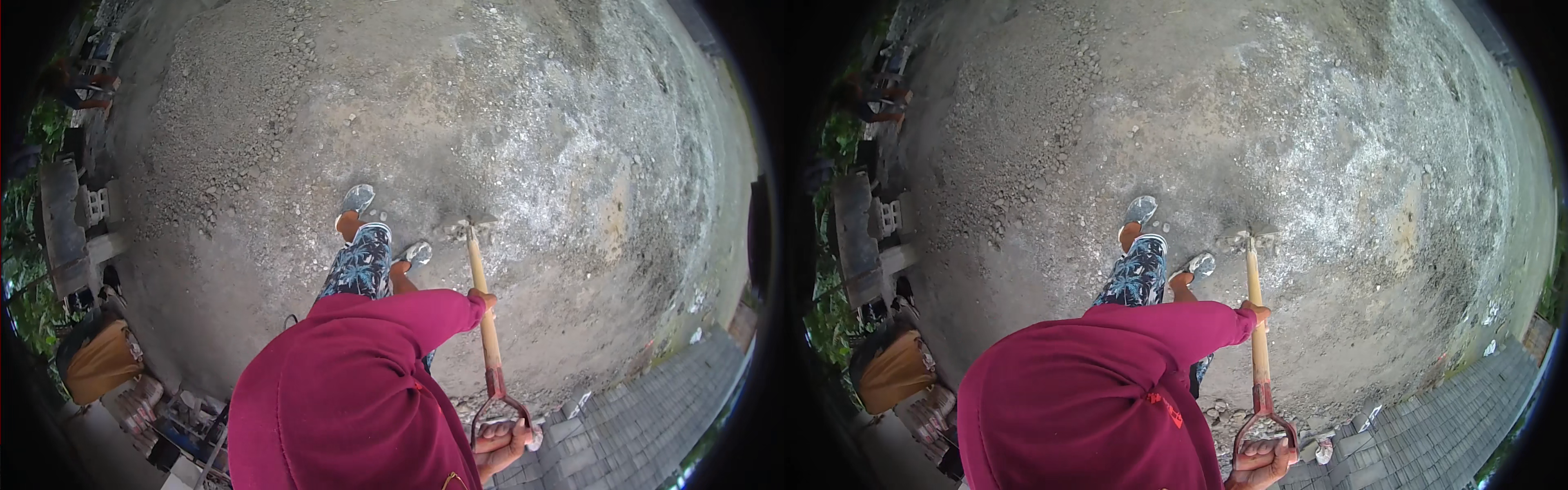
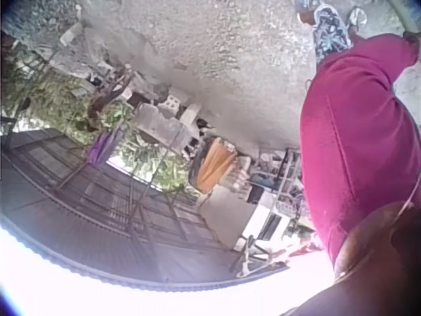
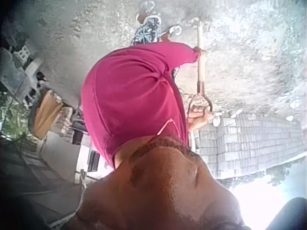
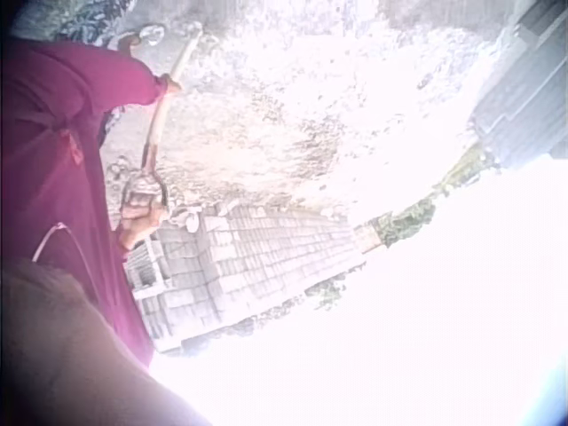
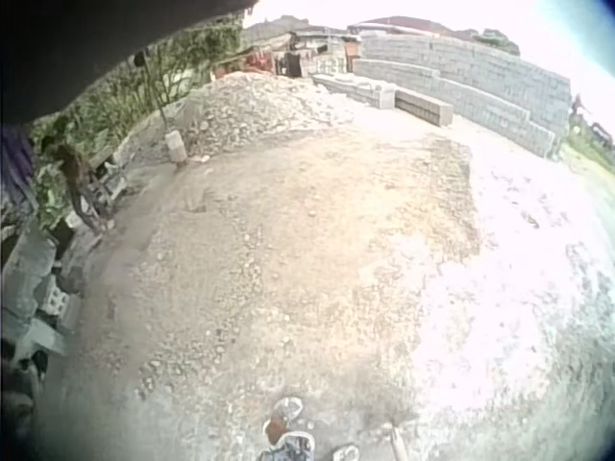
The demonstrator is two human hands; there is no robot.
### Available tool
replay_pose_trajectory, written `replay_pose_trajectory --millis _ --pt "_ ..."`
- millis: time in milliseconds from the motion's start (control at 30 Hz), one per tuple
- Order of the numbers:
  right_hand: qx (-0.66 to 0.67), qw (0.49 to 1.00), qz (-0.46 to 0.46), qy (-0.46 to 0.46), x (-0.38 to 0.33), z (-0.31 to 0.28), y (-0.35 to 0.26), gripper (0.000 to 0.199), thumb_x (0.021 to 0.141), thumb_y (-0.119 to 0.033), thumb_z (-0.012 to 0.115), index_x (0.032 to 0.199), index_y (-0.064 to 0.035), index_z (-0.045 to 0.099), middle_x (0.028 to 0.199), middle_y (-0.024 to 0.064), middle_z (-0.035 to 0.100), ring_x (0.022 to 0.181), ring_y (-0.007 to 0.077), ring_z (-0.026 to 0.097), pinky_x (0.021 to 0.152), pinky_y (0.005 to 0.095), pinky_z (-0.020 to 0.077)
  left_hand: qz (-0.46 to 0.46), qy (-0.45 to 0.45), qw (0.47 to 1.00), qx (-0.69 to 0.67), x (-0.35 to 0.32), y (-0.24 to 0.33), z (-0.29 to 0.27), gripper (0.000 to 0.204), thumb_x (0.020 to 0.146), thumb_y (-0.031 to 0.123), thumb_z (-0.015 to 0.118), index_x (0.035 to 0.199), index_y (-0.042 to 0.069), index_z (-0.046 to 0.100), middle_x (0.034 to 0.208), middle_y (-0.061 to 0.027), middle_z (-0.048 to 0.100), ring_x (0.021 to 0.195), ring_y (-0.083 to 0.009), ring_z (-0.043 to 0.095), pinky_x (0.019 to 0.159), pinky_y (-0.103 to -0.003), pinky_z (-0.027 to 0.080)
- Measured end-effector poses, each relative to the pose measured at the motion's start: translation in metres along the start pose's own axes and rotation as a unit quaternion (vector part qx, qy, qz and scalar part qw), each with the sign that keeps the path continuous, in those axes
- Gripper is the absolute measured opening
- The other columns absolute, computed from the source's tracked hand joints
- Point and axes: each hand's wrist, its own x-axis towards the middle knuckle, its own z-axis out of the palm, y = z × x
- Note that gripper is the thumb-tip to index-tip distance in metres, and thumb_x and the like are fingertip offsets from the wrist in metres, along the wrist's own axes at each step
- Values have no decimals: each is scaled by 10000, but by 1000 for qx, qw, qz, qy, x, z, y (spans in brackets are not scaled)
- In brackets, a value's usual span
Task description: The person uses a shovel to manually mix gravel, sand, and cement on the ground, periodically handling a cylindrical object by hand during the process.
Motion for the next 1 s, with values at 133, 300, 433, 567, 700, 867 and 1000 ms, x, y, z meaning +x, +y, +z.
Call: replay_pose_trajectory --millis 133,300,433,567,700,867,1000 --pt "-159 979 -97 -78 -38 80 -9 421 876 -164 564 1207 78 467 518 25 463 388 126 465 346 262 417 -188 68 904 -377 -50 53 -37 252 743 255 568 622 41 627 637 -110 646 547 -210 603 574 -328 491" --pt "-306 926 -75 -208 -53 171 43 561 815 -147 609 1283 78 396 530 39 489 388 141 469 374 275 428 -233 255 713 -610 -87 15 -191 295 746 262 578 590 14 611 607 -116 635 540 -206 607 531 -334 489" --pt "-360 871 -5 -334 -71 268 115 585 805 -137 620 1295 74 379 530 63 496 392 180 484 403 315 457 -178 395 612 -662 -140 -70 -325 285 744 231 592 618 -25 585 579 -144 612 507 -246 622 499 -358 512" --pt "-386 798 92 -454 -76 368 218 567 795 -139 628 1276 65 408 527 61 484 405 190 494 425 318 466 -173 531 513 -652 -246 -170 -461 242 725 179 570 624 -41 565 570 -162 593 457 -257 597 451 -357 491" --pt "-374 727 217 -534 -89 453 355 550 782 -113 626 1271 41 426 536 54 476 429 195 497 446 333 457 -171 661 394 -615 -365 -272 -550 289 789 213 616 876 -51 535 695 -133 591 564 -244 610 505 -392 526" --pt "-378 669 278 -577 -161 514 540 506 790 -107 647 1254 -9 471 605 31 509 489 164 519 447 306 453 -138 708 328 -610 -500 -401 -620 346 846 225 589 1060 -22 477 770 -150 586 652 -287 624 577 -441 542" --pt "-393 676 285 -554 -220 530 644 414 780 -94 674 1161 -12 536 656 30 538 501 138 518 438 283 447 -161 684 339 -626 -536 -453 -648 430 877 249 572 1169 -16 401 947 -180 569 767 -317 629 631 -496 542"
